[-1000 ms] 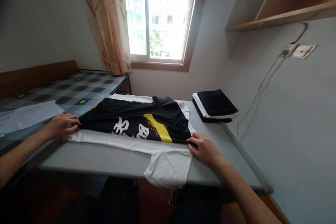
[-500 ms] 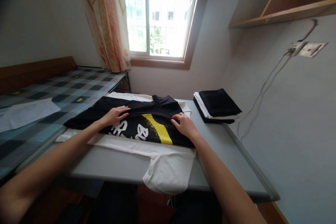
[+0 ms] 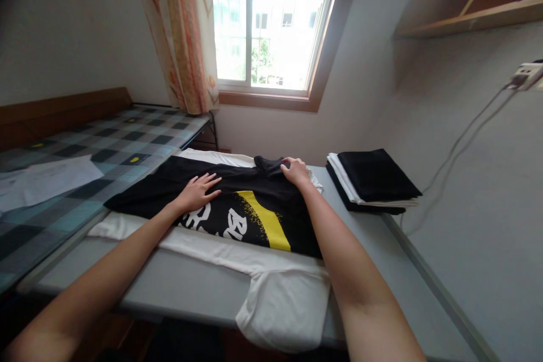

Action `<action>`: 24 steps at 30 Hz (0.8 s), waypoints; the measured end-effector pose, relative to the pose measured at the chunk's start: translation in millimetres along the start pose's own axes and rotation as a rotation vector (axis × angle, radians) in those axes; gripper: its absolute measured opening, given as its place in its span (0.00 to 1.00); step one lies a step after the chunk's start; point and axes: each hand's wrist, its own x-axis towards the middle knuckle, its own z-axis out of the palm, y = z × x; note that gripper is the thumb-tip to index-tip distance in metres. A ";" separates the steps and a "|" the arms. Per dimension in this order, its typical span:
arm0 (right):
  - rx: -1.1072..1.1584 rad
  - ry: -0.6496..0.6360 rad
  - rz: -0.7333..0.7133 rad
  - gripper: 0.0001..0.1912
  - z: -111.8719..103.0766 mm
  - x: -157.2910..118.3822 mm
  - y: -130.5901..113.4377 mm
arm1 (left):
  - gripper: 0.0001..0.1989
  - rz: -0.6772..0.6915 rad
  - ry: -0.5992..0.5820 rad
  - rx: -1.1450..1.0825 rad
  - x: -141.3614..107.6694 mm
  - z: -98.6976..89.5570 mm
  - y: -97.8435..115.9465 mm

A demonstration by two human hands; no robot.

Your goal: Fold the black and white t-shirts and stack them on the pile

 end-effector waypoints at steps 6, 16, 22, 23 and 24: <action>0.003 -0.157 0.172 0.25 8.9 34.8 -8.1 | 0.30 -0.006 0.014 -0.028 1.4 1.5 0.4; 0.070 -0.092 0.322 0.17 16.6 43.3 -12.1 | 0.30 -0.017 0.024 -0.042 2.4 2.6 0.3; 0.452 0.187 -0.023 0.17 -1.9 7.0 -12.5 | 0.30 -0.017 0.022 -0.040 2.3 2.0 0.4; 0.513 0.162 -0.109 0.16 -5.0 -5.0 -12.0 | 0.29 -0.017 0.025 -0.039 2.5 2.1 0.2; 0.561 0.095 -0.188 0.14 -7.4 -17.9 -11.2 | 0.29 -0.015 0.030 -0.038 2.6 2.3 0.0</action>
